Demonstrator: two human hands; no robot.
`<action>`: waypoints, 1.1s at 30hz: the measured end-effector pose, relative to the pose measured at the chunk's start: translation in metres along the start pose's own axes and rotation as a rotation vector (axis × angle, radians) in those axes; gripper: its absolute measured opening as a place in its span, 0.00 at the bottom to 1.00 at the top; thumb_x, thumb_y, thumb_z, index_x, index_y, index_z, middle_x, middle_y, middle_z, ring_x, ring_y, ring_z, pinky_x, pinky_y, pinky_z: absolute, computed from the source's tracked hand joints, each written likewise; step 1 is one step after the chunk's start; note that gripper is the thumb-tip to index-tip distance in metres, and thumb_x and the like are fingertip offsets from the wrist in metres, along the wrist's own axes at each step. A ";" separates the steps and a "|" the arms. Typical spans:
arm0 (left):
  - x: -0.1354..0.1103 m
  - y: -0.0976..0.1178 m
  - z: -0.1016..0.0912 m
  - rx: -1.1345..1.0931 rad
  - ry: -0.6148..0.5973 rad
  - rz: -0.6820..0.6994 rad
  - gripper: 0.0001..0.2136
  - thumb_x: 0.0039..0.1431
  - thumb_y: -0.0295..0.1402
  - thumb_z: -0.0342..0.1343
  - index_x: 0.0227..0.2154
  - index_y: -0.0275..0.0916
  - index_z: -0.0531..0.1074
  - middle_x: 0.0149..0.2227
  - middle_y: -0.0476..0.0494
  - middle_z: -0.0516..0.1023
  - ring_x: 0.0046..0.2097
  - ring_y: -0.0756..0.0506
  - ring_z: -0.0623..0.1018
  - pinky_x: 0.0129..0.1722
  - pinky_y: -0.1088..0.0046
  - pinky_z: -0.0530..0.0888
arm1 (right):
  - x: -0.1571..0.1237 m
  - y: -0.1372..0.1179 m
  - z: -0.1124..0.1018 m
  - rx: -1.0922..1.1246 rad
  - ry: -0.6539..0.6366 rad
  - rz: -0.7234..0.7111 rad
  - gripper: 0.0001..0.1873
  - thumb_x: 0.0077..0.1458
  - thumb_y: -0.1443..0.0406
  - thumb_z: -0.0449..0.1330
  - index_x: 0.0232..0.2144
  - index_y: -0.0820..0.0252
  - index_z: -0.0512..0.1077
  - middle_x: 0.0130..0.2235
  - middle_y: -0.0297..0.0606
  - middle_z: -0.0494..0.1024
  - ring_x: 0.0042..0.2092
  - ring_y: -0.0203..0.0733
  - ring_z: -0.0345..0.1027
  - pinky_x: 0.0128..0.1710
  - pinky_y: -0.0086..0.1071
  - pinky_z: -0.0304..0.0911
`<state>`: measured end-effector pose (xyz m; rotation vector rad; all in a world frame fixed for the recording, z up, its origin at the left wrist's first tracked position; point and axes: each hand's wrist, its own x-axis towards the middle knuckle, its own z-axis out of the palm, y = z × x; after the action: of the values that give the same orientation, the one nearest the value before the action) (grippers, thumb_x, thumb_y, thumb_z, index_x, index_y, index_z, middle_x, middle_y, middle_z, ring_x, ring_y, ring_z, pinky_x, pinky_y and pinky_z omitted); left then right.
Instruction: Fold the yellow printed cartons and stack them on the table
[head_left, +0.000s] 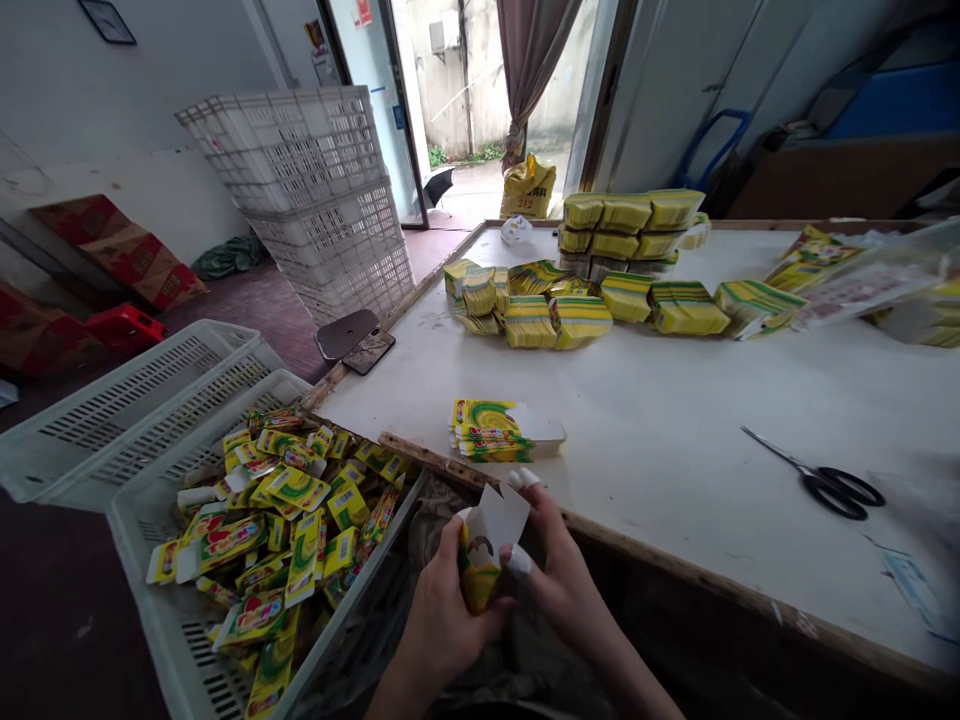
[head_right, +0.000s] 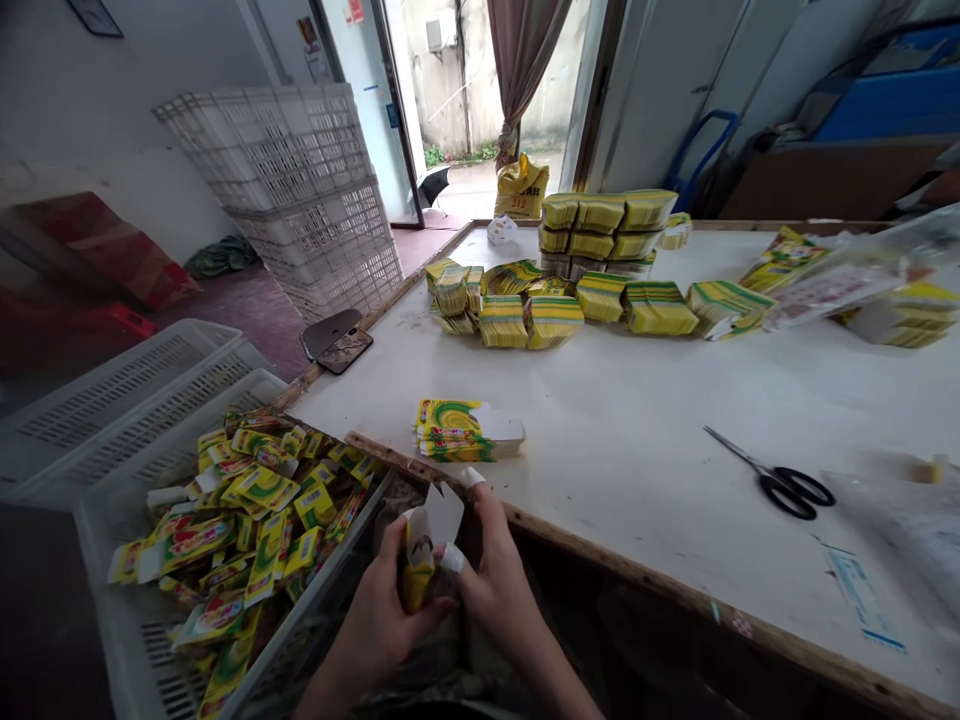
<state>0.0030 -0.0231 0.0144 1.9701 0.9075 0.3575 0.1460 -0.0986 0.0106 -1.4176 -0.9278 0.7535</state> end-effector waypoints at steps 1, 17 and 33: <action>-0.002 -0.002 0.002 0.046 0.016 0.019 0.38 0.47 0.38 0.63 0.57 0.36 0.48 0.52 0.31 0.71 0.52 0.36 0.72 0.49 0.58 0.69 | 0.000 0.000 0.001 0.148 -0.073 0.109 0.34 0.55 0.54 0.57 0.61 0.56 0.54 0.61 0.48 0.60 0.61 0.55 0.55 0.60 0.51 0.52; 0.007 -0.007 0.005 0.111 -0.030 0.040 0.32 0.49 0.33 0.57 0.55 0.40 0.46 0.45 0.34 0.74 0.44 0.36 0.76 0.42 0.57 0.72 | -0.008 0.002 0.010 -0.038 -0.346 -0.075 0.29 0.59 0.67 0.52 0.62 0.52 0.55 0.65 0.42 0.56 0.66 0.45 0.47 0.64 0.44 0.46; 0.003 -0.020 -0.018 0.294 0.138 0.148 0.24 0.50 0.41 0.60 0.49 0.38 0.64 0.46 0.35 0.75 0.48 0.36 0.75 0.47 0.57 0.71 | 0.013 0.012 -0.015 -0.404 -0.450 -0.217 0.13 0.59 0.66 0.55 0.44 0.59 0.73 0.62 0.52 0.60 0.59 0.47 0.61 0.54 0.37 0.62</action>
<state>-0.0148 -0.0033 0.0071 2.3136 0.9462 0.4713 0.1663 -0.0941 0.0009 -1.4838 -1.6295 0.7615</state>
